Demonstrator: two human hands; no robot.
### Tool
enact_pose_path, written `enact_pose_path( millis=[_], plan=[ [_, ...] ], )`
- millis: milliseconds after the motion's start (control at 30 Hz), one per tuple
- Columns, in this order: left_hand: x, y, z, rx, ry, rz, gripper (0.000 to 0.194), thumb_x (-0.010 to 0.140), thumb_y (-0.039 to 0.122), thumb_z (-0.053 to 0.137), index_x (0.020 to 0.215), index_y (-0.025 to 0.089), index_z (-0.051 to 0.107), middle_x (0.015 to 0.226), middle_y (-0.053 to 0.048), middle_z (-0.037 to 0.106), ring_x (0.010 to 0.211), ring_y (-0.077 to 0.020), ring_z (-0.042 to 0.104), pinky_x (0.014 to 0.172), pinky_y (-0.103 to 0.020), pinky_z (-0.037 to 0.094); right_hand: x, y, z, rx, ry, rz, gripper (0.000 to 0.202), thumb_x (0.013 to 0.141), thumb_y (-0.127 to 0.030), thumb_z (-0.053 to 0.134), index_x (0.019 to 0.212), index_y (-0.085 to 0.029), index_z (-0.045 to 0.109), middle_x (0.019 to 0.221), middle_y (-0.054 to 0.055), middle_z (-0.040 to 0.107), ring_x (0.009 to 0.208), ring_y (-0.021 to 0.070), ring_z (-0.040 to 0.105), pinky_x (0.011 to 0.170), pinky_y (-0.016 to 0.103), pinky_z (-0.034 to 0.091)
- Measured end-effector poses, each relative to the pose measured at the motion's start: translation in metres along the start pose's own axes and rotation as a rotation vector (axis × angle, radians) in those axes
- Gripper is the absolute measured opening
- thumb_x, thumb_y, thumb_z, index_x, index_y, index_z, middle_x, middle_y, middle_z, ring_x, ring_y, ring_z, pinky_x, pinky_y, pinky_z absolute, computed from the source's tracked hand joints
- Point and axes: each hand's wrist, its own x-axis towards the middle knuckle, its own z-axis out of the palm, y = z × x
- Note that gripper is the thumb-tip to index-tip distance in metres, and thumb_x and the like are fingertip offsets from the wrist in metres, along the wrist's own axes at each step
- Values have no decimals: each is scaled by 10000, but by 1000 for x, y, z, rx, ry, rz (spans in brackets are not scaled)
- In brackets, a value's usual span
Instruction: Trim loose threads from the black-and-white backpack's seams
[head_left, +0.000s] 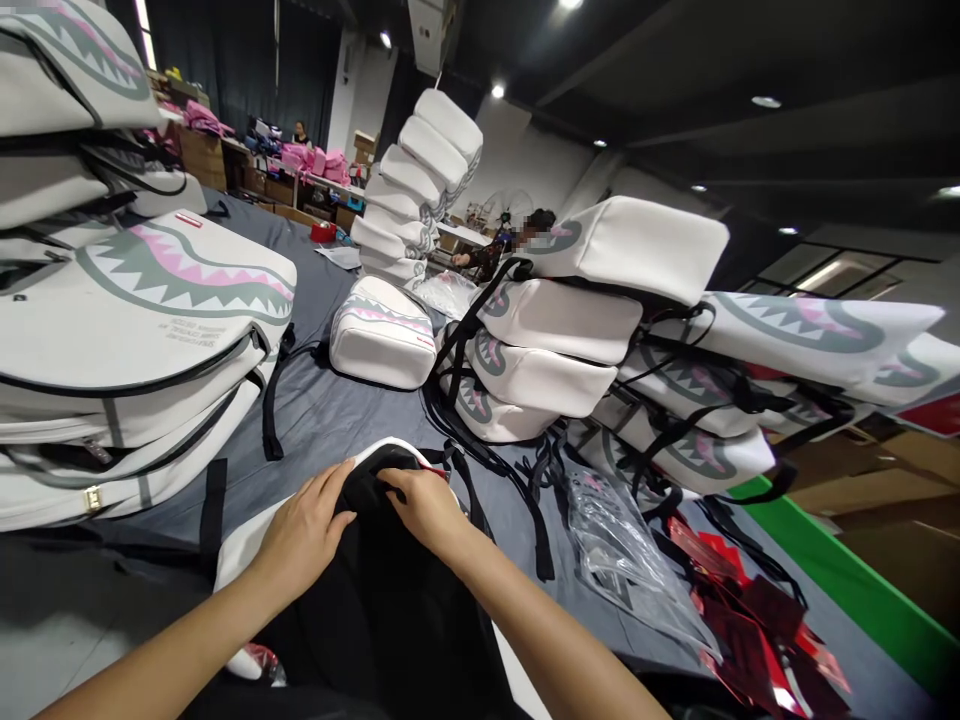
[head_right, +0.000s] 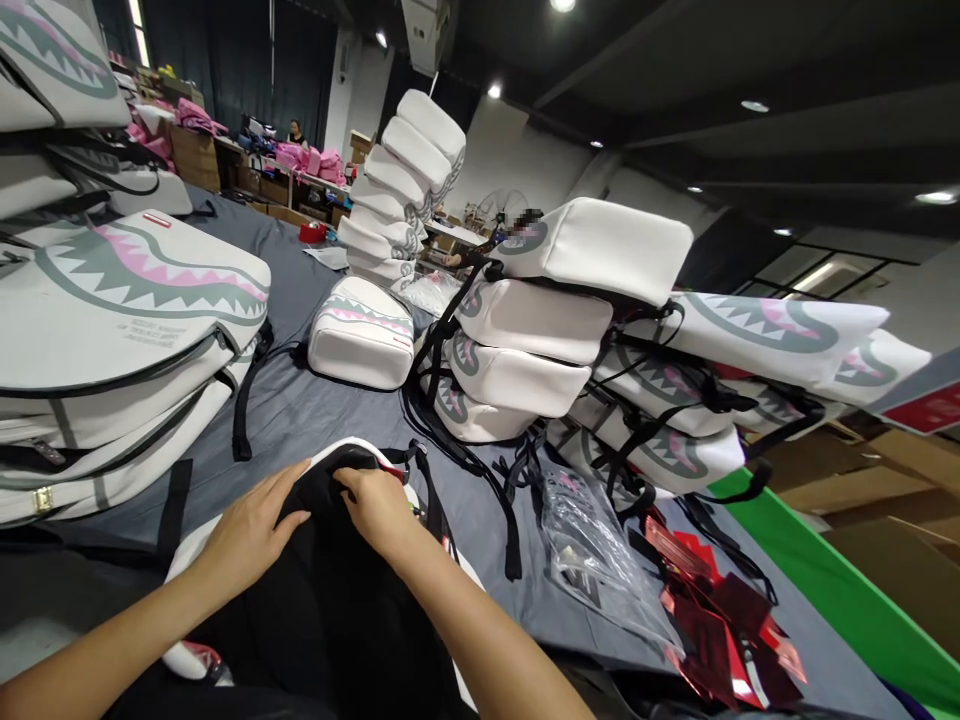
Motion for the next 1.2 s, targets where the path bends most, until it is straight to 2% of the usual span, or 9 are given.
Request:
enact_pose_path(
  millis=[100, 200, 300, 400, 567, 667, 800, 900, 1200],
  plan=[
    [-1, -1, 1, -14, 5, -3, 578, 911, 165, 554, 1460, 241, 391, 1390, -75, 589, 1245, -245, 599, 988, -397, 557, 14, -3, 4, 206, 4, -42, 281, 827, -2, 568, 877, -216, 743, 928, 14, 754, 832, 158, 672, 703, 225, 434],
    [-4, 0, 0, -6, 1, -6, 592, 916, 167, 551, 1474, 247, 370, 1390, -75, 586, 1232, -239, 604, 988, -402, 558, 18, -3, 3, 226, -4, -53, 239, 814, 0, 589, 805, -193, 729, 822, 3, 732, 754, 145, 645, 670, 219, 425],
    [-5, 3, -2, 12, -8, -8, 594, 926, 180, 546, 1484, 250, 354, 1391, -81, 580, 1226, -242, 602, 976, -405, 563, 19, -3, 0, 343, -19, 72, 174, 866, -57, 604, 851, -178, 727, 803, 4, 715, 734, 134, 641, 644, 205, 429],
    [-4, 5, -4, 15, -15, -11, 596, 925, 170, 544, 1485, 243, 351, 1379, -88, 583, 1206, -242, 609, 962, -401, 568, 25, -2, -1, 426, -86, 243, 120, 897, -129, 616, 818, -155, 703, 584, -31, 609, 529, 111, 575, 498, 191, 380],
    [-3, 4, -3, 17, -30, -14, 593, 927, 150, 526, 1486, 236, 347, 1372, -98, 585, 1185, -243, 618, 952, -406, 571, 39, -6, -4, 409, -161, 348, 158, 853, -118, 648, 703, -165, 653, 404, -74, 483, 380, 92, 477, 402, 182, 297],
    [-4, 3, -1, 20, -21, -17, 598, 931, 155, 522, 1493, 240, 336, 1381, -97, 580, 1198, -245, 613, 946, -406, 574, 39, -11, -9, 382, -160, 383, 192, 818, -89, 664, 652, -175, 621, 394, -79, 473, 376, 90, 474, 401, 183, 299],
    [-4, 5, -2, 20, -24, -8, 590, 928, 149, 529, 1486, 230, 355, 1390, -94, 575, 1207, -245, 605, 958, -407, 569, 40, -17, -9, 384, -162, 432, 289, 905, -189, 628, 622, -182, 573, 470, -59, 545, 403, 85, 516, 426, 184, 350],
    [-2, 4, -3, 5, -41, -23, 599, 913, 124, 541, 1480, 219, 370, 1386, -92, 583, 1212, -244, 602, 978, -410, 561, 44, -18, -7, 353, -149, 464, 350, 893, -183, 646, 563, -188, 529, 407, -62, 494, 376, 91, 496, 420, 196, 333],
    [-6, 1, -1, 16, 2, 33, 591, 949, 158, 487, 1509, 241, 319, 1399, -104, 571, 1228, -248, 600, 979, -416, 560, 40, -14, -12, 424, -222, 470, 197, 893, -174, 623, 696, -170, 621, 424, -67, 508, 389, 89, 507, 411, 177, 318]
  ],
)
